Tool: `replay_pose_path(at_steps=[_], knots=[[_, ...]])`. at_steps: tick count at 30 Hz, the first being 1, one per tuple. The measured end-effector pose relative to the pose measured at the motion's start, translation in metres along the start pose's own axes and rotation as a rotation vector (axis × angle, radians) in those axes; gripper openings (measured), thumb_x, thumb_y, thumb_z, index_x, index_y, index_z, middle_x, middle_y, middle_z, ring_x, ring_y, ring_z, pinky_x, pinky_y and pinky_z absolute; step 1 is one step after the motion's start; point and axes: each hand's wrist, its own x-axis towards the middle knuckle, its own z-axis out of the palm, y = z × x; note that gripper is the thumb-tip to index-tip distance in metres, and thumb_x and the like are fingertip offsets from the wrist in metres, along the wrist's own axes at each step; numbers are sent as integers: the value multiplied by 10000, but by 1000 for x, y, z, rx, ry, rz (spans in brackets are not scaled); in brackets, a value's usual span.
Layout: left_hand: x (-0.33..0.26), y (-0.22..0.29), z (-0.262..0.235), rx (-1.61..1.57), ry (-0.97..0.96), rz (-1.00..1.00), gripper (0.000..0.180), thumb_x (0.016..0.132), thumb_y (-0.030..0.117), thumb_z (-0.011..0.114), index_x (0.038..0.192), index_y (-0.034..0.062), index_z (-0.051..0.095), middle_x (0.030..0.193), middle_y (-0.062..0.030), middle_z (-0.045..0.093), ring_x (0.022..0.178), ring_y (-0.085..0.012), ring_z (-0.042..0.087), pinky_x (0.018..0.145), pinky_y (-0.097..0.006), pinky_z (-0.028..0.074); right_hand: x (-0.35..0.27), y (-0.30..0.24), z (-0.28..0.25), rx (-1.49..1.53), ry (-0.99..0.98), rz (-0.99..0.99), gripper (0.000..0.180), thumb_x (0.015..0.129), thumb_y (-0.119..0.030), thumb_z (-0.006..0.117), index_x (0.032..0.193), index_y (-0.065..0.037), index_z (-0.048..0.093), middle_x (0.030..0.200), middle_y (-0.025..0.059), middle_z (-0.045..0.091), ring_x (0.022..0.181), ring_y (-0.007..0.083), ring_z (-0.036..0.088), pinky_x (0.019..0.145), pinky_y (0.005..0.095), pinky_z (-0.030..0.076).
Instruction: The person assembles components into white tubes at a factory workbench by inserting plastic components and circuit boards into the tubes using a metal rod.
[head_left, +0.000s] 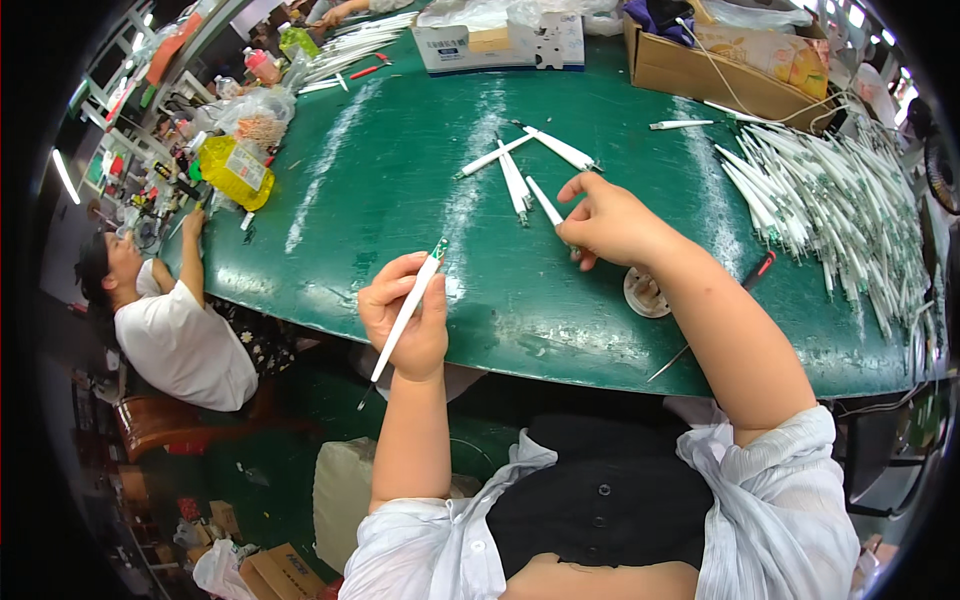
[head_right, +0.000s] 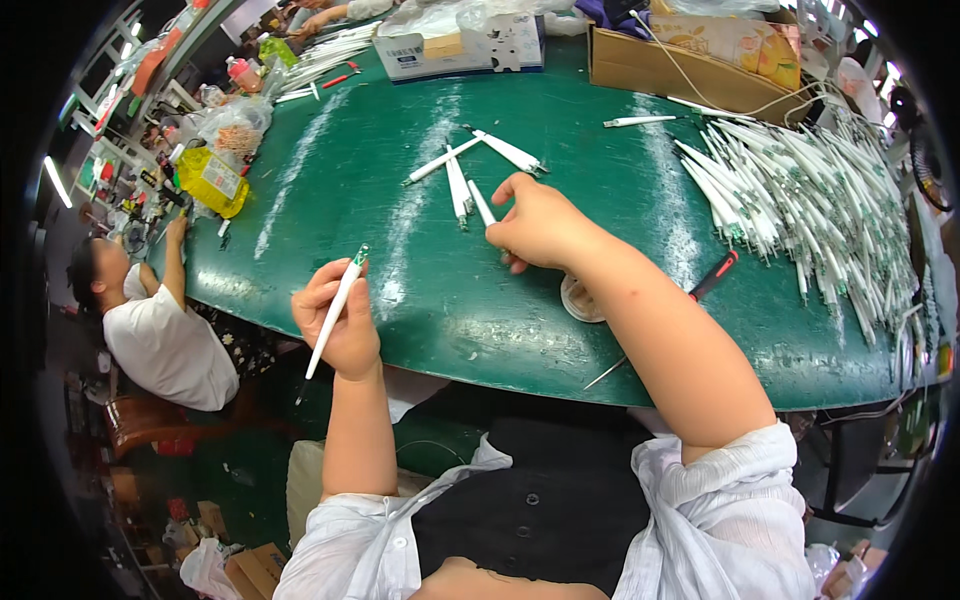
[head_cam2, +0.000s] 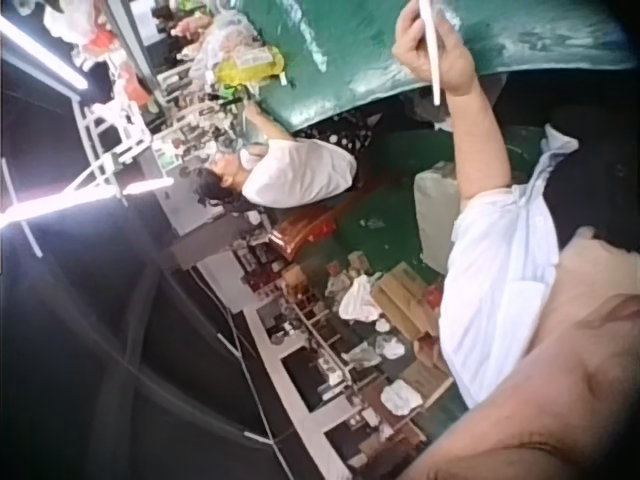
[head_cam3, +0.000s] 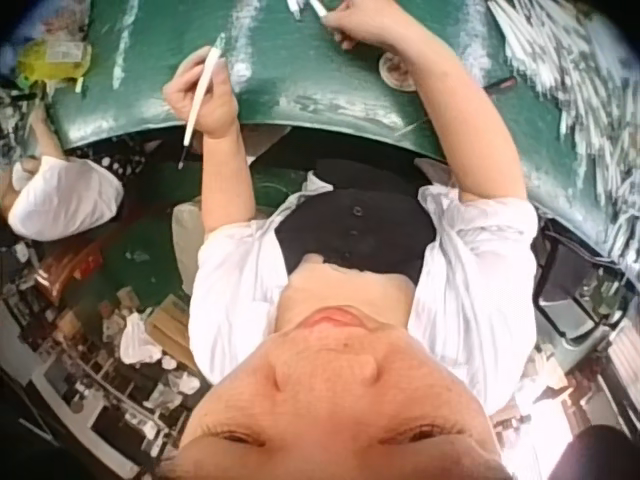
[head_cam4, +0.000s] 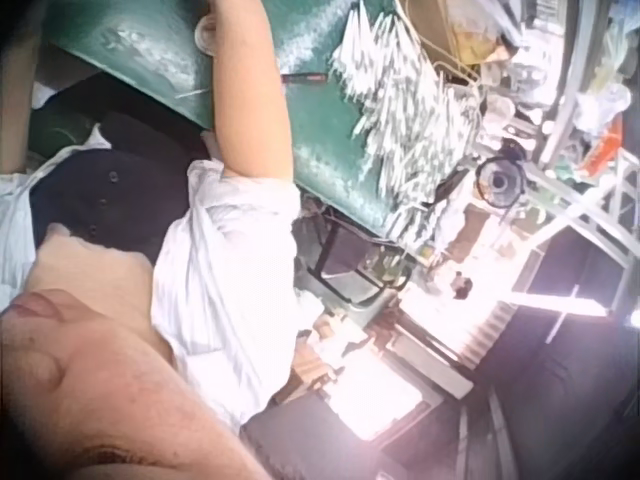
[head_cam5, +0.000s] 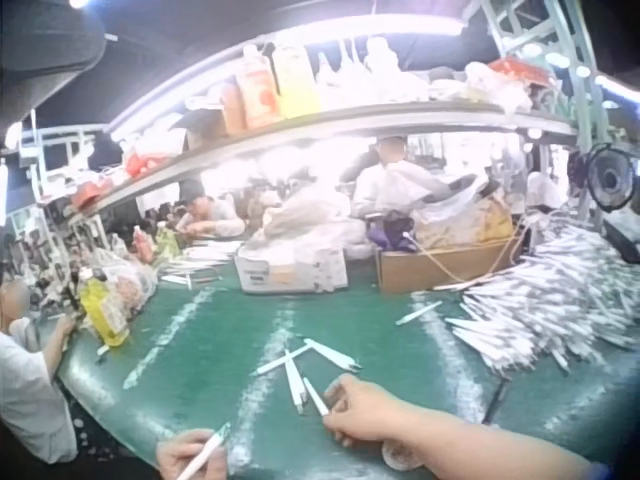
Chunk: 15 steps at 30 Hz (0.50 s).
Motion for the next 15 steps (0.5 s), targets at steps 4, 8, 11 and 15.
replay_pose_path(at_steps=[4, 8, 11, 15], knots=[[1, 5, -2, 10, -26, 23, 274, 811, -29, 644, 968, 41, 430, 1036, -204, 575, 895, -228, 623, 825, -351, 539, -23, 11, 0, 595, -165, -7, 545, 803, -88, 610, 1278, 58, 384, 972, 133, 612, 806, 188, 645, 713, 330, 538], [-2, 2, -3, -19, -49, 32, 272, 810, -26, 646, 959, 43, 429, 1023, -201, 577, 892, -224, 621, 821, -346, 539, -33, 9, 5, 754, -230, -151, 487, 845, -119, 626, 1270, 34, 442, 1009, 101, 605, 884, 181, 628, 785, 312, 513], [-3, 3, -5, -10, -90, 46, 274, 811, -23, 646, 958, 48, 425, 1016, -197, 575, 896, -227, 618, 814, -351, 542, -33, 9, 7, 794, -237, -225, 421, 863, -132, 622, 1232, 21, 489, 1020, 90, 599, 901, 173, 619, 801, 310, 507], [-4, 6, -5, 6, -118, 73, 283, 814, -19, 643, 969, 58, 420, 1017, -196, 571, 898, -231, 615, 809, -355, 544, -34, 9, 10, 812, -237, -265, 376, 869, -140, 617, 1198, 11, 517, 1027, 84, 598, 896, 166, 617, 789, 308, 508]])
